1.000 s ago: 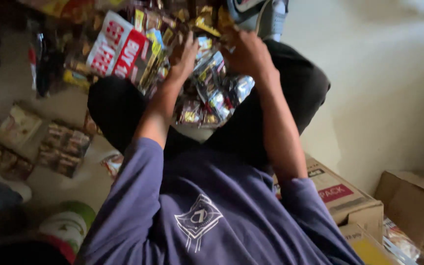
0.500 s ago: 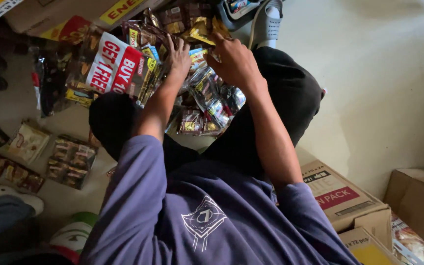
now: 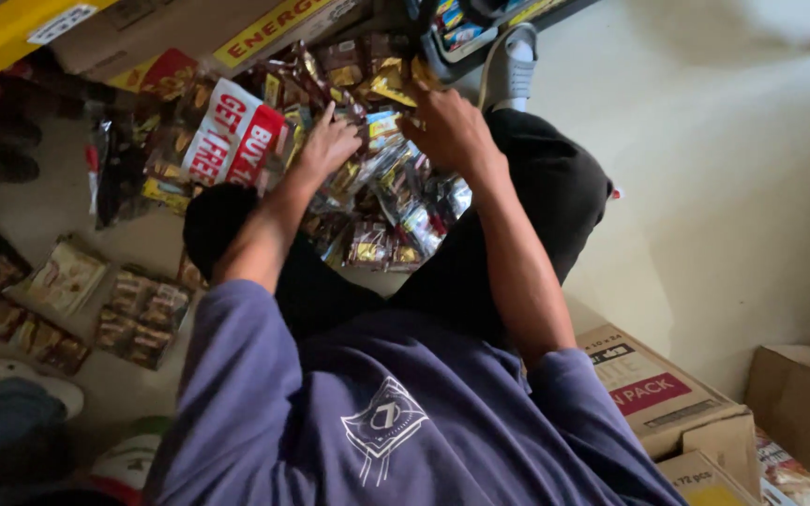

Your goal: Sorting and placing instant cereal sachets onto a grocery store shelf while sitting on the floor.

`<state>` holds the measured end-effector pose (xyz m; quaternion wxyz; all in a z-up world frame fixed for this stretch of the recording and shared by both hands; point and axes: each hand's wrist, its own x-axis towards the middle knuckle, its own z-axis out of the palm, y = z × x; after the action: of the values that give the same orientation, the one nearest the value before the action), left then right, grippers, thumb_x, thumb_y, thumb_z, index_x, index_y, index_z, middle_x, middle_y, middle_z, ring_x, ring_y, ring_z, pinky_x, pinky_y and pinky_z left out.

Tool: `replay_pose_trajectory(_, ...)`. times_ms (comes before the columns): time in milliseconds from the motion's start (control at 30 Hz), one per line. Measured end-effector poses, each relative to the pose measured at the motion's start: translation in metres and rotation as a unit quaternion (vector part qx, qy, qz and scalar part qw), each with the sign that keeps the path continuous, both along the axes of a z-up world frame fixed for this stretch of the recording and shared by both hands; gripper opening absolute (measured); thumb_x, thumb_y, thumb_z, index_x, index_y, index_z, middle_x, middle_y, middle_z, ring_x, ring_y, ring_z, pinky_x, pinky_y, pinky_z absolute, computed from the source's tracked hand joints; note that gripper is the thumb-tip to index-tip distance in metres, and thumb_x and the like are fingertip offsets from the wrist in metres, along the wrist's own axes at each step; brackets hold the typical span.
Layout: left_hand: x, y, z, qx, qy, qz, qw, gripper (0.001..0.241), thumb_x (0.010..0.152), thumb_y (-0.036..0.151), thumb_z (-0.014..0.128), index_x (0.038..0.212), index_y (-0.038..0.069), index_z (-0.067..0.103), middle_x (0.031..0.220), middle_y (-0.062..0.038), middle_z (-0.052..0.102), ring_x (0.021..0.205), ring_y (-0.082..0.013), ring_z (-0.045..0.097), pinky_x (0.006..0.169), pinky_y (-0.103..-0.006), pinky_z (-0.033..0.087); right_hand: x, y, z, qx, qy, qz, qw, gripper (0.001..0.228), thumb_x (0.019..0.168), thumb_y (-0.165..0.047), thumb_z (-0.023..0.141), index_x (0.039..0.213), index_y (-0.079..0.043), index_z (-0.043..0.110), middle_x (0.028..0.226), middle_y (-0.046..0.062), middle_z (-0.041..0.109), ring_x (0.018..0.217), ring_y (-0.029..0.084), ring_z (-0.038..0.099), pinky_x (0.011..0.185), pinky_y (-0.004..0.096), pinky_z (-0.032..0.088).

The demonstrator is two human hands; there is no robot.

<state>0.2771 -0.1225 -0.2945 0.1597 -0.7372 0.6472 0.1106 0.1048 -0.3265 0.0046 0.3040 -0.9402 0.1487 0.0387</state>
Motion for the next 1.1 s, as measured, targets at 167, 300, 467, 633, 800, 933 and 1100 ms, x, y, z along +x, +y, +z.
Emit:
replay_pose_trajectory(167,0.012,0.033,0.097,-0.172,0.107,-0.016,0.979,0.016,0.089,-0.001,0.070,0.097,0.011,0.072,0.101,-0.008,0.068,0.110,-0.0259,0.065,0.124,-0.0550,0.034,-0.006,-0.007,-0.061,-0.004,-0.005,0.029,1.000,0.056,0.098,-0.037,0.073,0.142,-0.009,0.052,0.099,0.018,0.076,0.091,0.043,0.070,0.075,0.053,0.056)
replay_pose_trajectory(300,0.012,0.044,0.164,-0.353,0.181,0.070,0.915,0.022,0.093,-0.008,0.071,0.105,0.012,0.069,0.117,-0.004,0.071,0.118,-0.0186,0.068,0.119,-0.0505,0.045,-0.002,-0.007,-0.076,-0.101,-0.155,0.141,0.973,0.097,0.072,-0.058,0.091,0.137,0.000,0.049,0.108,0.024,0.073,0.094,0.043,0.070,0.073,0.051,0.057)
replay_pose_trajectory(467,-0.036,0.048,0.265,-0.479,0.356,0.186,0.780,0.024,0.097,0.006,0.079,0.114,0.006,0.063,0.127,-0.012,0.071,0.118,-0.0254,0.068,0.101,-0.0424,0.056,0.004,0.010,-0.015,0.106,0.110,0.045,0.987,0.059,0.089,-0.038,0.083,0.136,-0.007,0.065,0.117,0.013,0.075,0.104,0.028,0.073,0.093,0.040,0.060)
replay_pose_trajectory(633,-0.055,0.065,0.219,-0.494,0.525,0.293,0.628,0.042,0.102,0.020,0.079,0.133,0.003,0.057,0.125,-0.010,0.070,0.113,-0.0178,0.067,0.100,-0.0345,0.057,-0.006,0.020,0.029,0.050,-0.331,0.174,0.926,0.051,0.082,-0.018,0.089,0.126,0.000,0.069,0.124,0.015,0.070,0.115,0.029,0.063,0.094,0.042,0.056)
replay_pose_trajectory(800,-0.096,0.072,0.236,-0.488,0.596,0.321,0.551,0.048,0.104,0.022,0.071,0.142,0.000,0.051,0.124,-0.007,0.069,0.111,-0.0144,0.066,0.097,-0.0318,0.056,-0.022,0.036,0.014,0.137,-0.177,0.062,0.973,0.028,0.090,-0.015,0.087,0.109,-0.003,0.070,0.107,0.012,0.066,0.096,0.026,0.066,0.081,0.036,0.054)
replay_pose_trajectory(933,-0.100,0.078,0.262,-0.510,0.464,0.333,0.643,0.039,0.109,0.023,0.067,0.139,0.002,0.056,0.121,-0.007,0.071,0.104,-0.0147,0.066,0.091,-0.0312,0.055,-0.027,0.062,0.017,0.304,-0.151,-0.053,0.939,0.031,0.094,-0.021,0.080,0.119,-0.004,0.070,0.111,0.008,0.067,0.100,0.018,0.073,0.082,0.030,0.060)
replay_pose_trajectory(1100,-0.097,0.084,0.269,-0.570,0.479,0.327,0.581,0.037,0.112,0.022,0.063,0.141,0.002,0.051,0.125,-0.007,0.069,0.106,-0.0151,0.067,0.093,-0.0323,0.056,-0.073,0.122,0.017,0.138,-0.238,-0.093,0.957,0.050,0.079,-0.016,0.087,0.121,-0.001,0.065,0.105,0.009,0.063,0.094,0.018,0.064,0.076,0.033,0.056)
